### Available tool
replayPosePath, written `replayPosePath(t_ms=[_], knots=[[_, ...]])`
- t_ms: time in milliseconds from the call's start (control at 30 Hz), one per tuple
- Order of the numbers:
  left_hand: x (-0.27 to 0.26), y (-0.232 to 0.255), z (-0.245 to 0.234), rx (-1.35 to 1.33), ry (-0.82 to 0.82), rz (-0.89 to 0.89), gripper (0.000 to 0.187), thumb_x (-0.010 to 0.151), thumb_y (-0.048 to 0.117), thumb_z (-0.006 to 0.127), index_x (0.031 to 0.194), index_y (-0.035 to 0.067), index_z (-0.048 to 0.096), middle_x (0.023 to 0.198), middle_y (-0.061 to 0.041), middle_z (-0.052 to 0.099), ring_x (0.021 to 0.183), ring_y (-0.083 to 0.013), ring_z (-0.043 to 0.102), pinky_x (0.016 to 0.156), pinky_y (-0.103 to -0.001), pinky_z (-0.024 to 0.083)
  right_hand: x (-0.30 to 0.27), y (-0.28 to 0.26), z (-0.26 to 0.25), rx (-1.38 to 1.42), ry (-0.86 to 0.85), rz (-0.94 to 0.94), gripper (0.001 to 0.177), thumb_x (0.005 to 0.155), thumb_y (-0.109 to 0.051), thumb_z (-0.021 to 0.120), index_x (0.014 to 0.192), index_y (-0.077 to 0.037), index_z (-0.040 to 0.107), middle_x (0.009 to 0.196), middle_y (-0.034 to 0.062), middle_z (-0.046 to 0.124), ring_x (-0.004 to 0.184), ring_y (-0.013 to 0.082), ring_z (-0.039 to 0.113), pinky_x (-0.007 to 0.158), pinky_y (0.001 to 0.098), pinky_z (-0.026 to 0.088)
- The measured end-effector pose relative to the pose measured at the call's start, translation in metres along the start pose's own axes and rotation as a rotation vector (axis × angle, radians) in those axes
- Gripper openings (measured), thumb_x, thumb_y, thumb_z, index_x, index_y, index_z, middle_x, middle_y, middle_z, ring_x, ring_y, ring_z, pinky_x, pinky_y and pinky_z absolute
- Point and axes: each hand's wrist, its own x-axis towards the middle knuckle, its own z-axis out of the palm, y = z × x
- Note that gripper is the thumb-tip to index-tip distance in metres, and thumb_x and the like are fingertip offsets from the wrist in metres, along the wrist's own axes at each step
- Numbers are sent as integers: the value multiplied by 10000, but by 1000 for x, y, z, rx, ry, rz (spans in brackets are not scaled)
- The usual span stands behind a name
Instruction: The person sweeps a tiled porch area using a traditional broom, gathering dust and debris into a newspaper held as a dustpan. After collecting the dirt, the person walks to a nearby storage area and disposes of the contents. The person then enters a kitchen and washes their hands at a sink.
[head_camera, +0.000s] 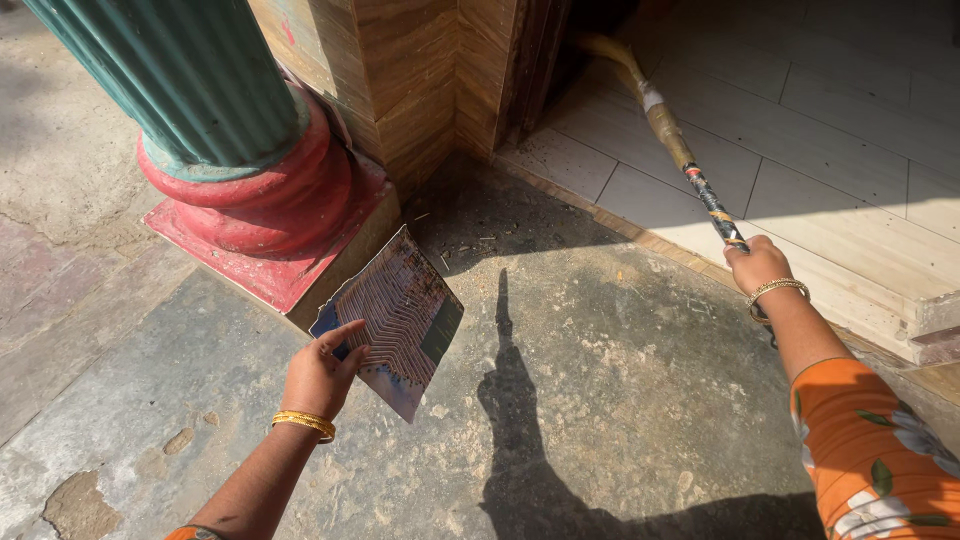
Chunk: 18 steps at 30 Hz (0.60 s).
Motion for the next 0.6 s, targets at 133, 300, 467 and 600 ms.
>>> replayPosePath(t_ms=[133, 300, 467, 600], knots=[[-1, 2, 0, 27, -33, -82, 449, 879, 289, 757, 1324, 276, 700, 732, -122, 765, 642, -166, 733, 653, -333, 562, -26, 19, -9, -102, -219, 176, 494, 986, -446, 624, 1347, -110, 611, 879, 167, 689, 838, 343, 711, 724, 465, 553], [-5, 9, 4, 2, -68, -107, 485, 894, 322, 724, 1374, 305, 655, 728, -113, 787, 709, -132, 764, 680, -326, 564, -40, 55, -16, -527, -198, -10, 450, 1098, -471, 482, 1229, -87, 678, 878, 97, 719, 830, 209, 737, 754, 389, 555], [-10, 18, 13, 32, -116, -112, 480, 931, 335, 697, 1406, 300, 630, 773, -135, 786, 717, -177, 766, 708, -333, 565, -39, 101, 5, -351, -211, 26, 446, 1011, -413, 562, 1311, -92, 641, 903, 92, 732, 790, 199, 730, 713, 386, 565], [-22, 16, 21, 23, -167, -139, 505, 926, 328, 688, 1425, 314, 606, 797, -129, 791, 749, -181, 776, 714, -339, 572, -39, 111, 9, -273, -269, 81, 477, 960, -393, 615, 1342, -110, 639, 927, 81, 750, 768, 193, 739, 699, 387, 576]])
